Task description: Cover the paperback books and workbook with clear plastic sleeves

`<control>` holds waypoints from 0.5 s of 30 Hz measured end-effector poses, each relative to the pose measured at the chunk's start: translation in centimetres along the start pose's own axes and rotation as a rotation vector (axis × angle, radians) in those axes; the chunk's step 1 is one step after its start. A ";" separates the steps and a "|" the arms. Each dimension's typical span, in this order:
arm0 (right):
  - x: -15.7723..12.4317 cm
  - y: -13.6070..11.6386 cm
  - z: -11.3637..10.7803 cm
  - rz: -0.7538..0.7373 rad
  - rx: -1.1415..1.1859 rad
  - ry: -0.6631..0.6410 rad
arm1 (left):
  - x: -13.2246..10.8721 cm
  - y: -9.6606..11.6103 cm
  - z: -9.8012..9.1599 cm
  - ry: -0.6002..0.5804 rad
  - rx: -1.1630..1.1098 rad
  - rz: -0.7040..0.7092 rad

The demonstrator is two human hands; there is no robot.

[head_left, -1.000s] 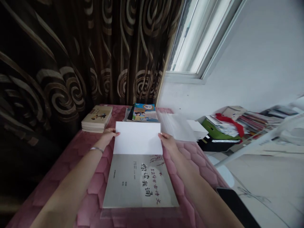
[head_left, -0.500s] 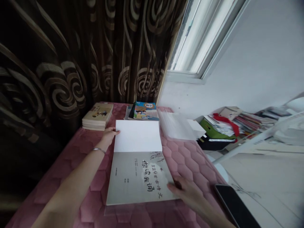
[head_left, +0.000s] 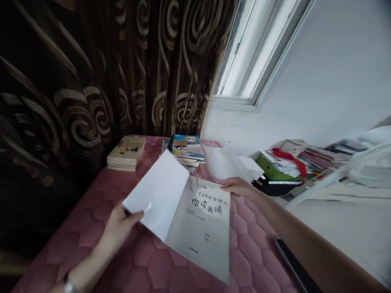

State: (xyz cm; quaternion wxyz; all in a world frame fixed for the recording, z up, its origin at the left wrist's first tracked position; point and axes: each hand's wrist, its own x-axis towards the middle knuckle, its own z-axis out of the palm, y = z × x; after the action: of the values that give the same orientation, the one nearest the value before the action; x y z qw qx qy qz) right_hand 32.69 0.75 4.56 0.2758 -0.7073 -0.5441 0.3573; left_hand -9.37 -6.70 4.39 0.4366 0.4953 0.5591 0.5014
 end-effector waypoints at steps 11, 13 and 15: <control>5.4 -2.7 7.9 -0.188 -0.109 0.226 | -4.8 -1.5 -1.7 0.001 0.051 -0.143; 4.7 -2.8 8.3 -0.192 -0.132 0.293 | -4.9 -1.6 -1.7 -0.035 0.048 -0.176; 3.5 -3.0 9.0 -0.226 -0.133 0.346 | -5.0 -1.4 -1.6 -0.041 0.041 -0.194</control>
State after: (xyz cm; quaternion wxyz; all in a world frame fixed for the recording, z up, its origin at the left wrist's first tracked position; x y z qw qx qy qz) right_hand 24.25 4.96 0.89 0.3562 -0.7091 -0.5868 0.1610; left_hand -10.44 -11.85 3.13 0.4844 0.4579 0.6057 0.4346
